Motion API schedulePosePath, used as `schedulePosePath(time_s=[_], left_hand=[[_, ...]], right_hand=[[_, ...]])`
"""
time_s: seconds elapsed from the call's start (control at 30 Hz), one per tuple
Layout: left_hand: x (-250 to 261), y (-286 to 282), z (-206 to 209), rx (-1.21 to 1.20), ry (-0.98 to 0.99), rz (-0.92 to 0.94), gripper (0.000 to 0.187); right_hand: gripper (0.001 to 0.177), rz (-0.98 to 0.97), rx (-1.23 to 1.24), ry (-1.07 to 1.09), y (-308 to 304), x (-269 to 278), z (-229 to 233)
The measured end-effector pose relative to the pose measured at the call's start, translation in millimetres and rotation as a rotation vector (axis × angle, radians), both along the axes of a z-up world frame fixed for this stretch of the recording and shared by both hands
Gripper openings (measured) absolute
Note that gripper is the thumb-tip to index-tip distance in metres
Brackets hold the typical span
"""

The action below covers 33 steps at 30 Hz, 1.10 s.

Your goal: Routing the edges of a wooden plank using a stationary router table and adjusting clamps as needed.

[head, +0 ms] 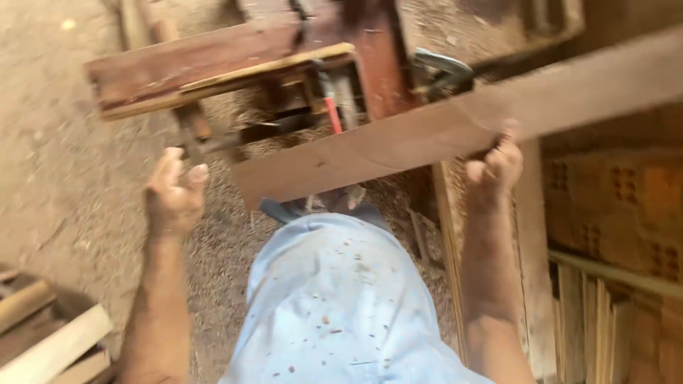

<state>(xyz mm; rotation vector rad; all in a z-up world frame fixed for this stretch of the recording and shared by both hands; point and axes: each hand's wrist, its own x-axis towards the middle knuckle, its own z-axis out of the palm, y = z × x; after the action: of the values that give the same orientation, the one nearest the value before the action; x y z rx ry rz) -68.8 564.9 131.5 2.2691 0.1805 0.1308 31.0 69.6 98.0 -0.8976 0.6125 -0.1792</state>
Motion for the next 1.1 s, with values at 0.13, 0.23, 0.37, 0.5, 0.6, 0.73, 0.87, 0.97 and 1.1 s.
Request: schedulePosePath(time_s=[0.13,0.23,0.37,0.5,0.6,0.73,0.87,0.97,1.1], left_hand=[[-5.8,-17.4,14.0,-0.088,-0.041,-0.082,0.084],[-12.4,-44.2,13.0,0.75,-0.18,-0.36,0.079],[-15.4,-20.7,-64.4,0.956,-0.166,-0.479,0.012],[4.0,12.3,-71.3,0.933,-0.152,-0.444,0.022],[16.0,39.1,-54.0,0.692,0.016,-0.401,0.028],[64.9,59.6,-32.0,0.287,0.441,-0.216,0.028],[65.1,73.6,-62.2,0.191,0.535,-0.191,0.038],[69.9,63.3,-71.1,0.019,0.353,-0.073,0.04],[49.8,80.1,-106.0,0.18,0.362,0.035,0.052]], right_hand=[[0.034,-0.067,-0.055,0.0,2.6,3.8,16.5],[0.033,-0.011,-0.42,0.282,-4.2,-9.8,-6.4],[0.025,0.006,-0.337,0.244,11.4,5.0,-19.6],[0.023,0.115,-0.226,0.208,41.6,32.4,-1.3],[0.025,0.311,-0.25,0.16,49.2,31.1,-16.9],[0.022,0.511,-0.234,0.189,62.8,28.1,-27.3],[0.025,0.609,-0.168,0.325,71.1,-10.7,-57.1],[0.022,0.587,-0.074,0.398,62.0,-41.8,-88.0],[0.018,0.548,0.081,0.535,47.1,-60.7,-119.0]])
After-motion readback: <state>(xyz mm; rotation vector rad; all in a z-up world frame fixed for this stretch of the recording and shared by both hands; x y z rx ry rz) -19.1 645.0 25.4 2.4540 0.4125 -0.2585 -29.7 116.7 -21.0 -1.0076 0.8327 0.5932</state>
